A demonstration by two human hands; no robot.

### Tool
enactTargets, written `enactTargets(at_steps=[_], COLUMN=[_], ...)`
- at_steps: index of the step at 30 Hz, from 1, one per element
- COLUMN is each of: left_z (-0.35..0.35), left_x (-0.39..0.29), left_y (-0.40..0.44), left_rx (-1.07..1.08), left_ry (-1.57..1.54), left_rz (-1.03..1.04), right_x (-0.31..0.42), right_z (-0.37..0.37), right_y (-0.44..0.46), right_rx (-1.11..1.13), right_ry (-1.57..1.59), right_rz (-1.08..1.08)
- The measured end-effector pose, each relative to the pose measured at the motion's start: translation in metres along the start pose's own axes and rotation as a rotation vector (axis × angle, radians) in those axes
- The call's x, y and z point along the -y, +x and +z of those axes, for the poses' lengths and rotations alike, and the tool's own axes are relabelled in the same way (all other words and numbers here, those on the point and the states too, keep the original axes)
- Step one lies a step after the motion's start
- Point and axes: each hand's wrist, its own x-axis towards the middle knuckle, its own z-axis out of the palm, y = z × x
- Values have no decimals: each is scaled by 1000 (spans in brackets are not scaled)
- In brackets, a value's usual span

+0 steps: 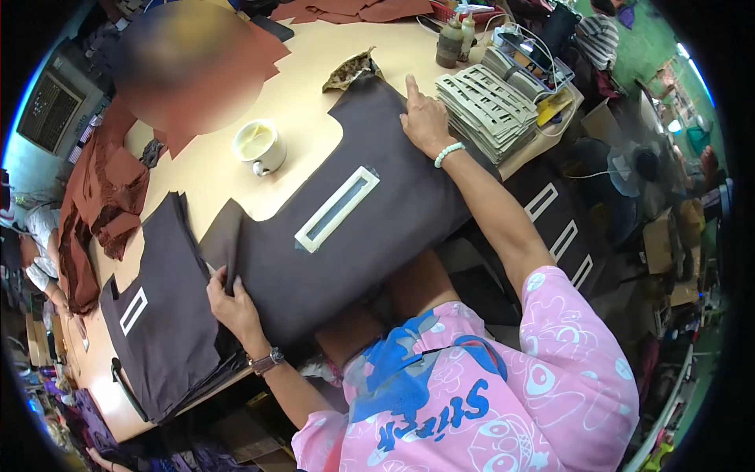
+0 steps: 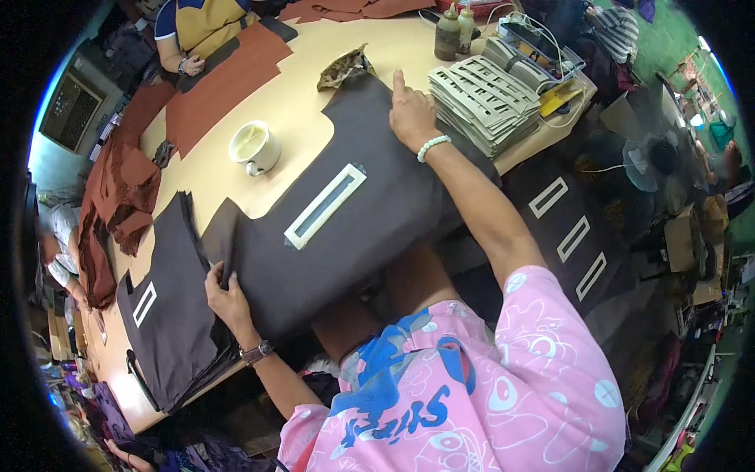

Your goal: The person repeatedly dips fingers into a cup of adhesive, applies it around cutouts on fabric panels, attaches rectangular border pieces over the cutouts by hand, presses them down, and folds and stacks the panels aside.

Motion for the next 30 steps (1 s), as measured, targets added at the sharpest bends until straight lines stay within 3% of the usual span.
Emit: enactTargets(at_steps=[1, 4, 10, 12, 16, 20, 22, 23, 26, 30], left_z=[3, 3, -30, -56, -74, -68, -41, -28, 27, 90], left_x=[5, 9, -25, -38, -72, -88, -92, -101, -129, -176], left_y=[2, 1, -3, -13, -47, -70, -82, -87, -111, -162], left_rx=[-92, -130, 108, 214, 163, 412, 524, 654, 1077, 1520], left_ry=[-30, -292, -493, -383, -559, -471, -534, -529, -538, -557], left_rz=[103, -6, -54, -10, 51, 159, 175, 186, 355, 606], right_x=[2, 7, 4, -2, -54, -129, -169, -184, -247, -300], right_z=[-3, -5, -22, -51, -92, -128, -143, -156, -184, -247], right_y=[0, -4, -14, -31, -92, -173, -217, -241, -319, -400], right_rx=[6, -76, -119, -129, -280, -270, -304, -210, -110, 209], right_ry=[33, 190, 371, 431, 511, 493, 317, 324, 47, -461], right_rz=[9, -3, -101, -42, -39, 195, 254, 472, 596, 829])
